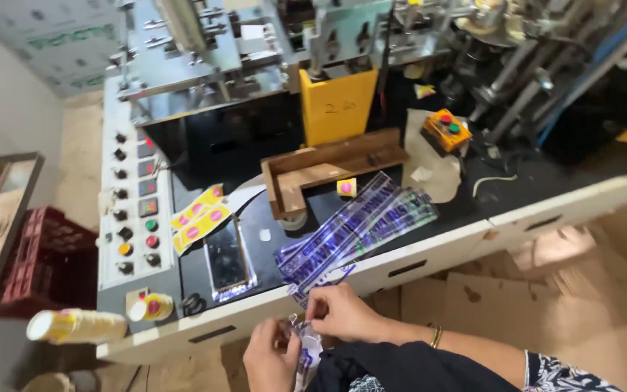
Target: The person is manually packaging stacks of yellow and white paper cups into clear plastic sleeves at an industrial workstation.
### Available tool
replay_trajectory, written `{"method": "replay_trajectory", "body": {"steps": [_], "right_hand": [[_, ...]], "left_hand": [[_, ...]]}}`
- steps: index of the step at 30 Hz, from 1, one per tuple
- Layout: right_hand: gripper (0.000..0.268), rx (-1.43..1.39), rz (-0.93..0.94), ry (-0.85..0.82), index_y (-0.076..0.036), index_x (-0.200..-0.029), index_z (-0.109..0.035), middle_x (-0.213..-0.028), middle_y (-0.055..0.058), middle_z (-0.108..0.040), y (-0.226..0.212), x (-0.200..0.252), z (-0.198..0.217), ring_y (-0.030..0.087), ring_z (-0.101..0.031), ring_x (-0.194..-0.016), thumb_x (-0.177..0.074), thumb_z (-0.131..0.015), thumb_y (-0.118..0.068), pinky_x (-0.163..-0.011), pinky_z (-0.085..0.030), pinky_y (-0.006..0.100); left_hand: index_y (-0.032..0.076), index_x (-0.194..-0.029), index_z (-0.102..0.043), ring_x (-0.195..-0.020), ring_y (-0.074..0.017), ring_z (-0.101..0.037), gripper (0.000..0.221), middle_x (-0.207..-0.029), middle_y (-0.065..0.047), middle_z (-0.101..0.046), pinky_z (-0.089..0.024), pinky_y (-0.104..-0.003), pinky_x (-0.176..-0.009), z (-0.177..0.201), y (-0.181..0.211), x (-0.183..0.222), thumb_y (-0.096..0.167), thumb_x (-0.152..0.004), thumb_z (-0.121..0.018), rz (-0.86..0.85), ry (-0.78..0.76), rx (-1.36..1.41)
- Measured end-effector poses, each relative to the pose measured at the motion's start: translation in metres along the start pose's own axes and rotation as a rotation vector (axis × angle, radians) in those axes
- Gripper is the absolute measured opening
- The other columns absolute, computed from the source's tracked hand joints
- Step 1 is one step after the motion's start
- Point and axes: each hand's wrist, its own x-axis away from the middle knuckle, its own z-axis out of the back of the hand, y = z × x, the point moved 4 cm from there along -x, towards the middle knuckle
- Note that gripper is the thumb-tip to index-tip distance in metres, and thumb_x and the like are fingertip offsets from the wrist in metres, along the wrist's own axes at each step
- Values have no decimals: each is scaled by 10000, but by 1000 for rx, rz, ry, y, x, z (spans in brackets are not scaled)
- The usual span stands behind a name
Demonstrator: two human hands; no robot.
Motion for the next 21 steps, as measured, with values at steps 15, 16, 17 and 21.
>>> {"method": "replay_trajectory", "body": {"steps": [15,16,17,21], "right_hand": [[268,-417,-18,100,-5,-1140,-684,-899,70,-689,-28,56,95,106,-678,-732,-885,-651,72,-660,-578,255],[268,-422,-21,92,-5,-1140,-684,-899,70,-689,-29,60,99,106,-678,-732,-885,-651,72,-660,-578,255],[308,-499,-58,127,-31,-1162,-626,-884,70,-674,-29,64,105,110,-673,-722,-872,-664,67,-641,-575,256],[366,-649,-76,179,-65,-1160,-548,-857,72,-653,-37,73,127,119,-662,-717,-859,-732,34,-617,-567,261]], "left_hand": [[-15,-1274,-599,-1187,-402,-562,609,-1281,-173,-608,-471,-458,-1008,10,176,-42,253,-755,-776,-802,-382,-38],[-15,-1274,-599,-1187,-402,-562,609,-1281,-173,-608,-471,-458,-1008,6,175,-41,253,-755,-776,-794,-382,-44],[-26,-1300,-592,-1205,-396,-560,627,-1304,-170,-595,-463,-458,-1027,-1,174,-41,249,-769,-779,-808,-480,-60],[-4,-1205,-590,-1214,-385,-565,545,-1312,-173,-584,-470,-458,-1054,-13,186,-47,278,-799,-819,-803,-630,92]]}}
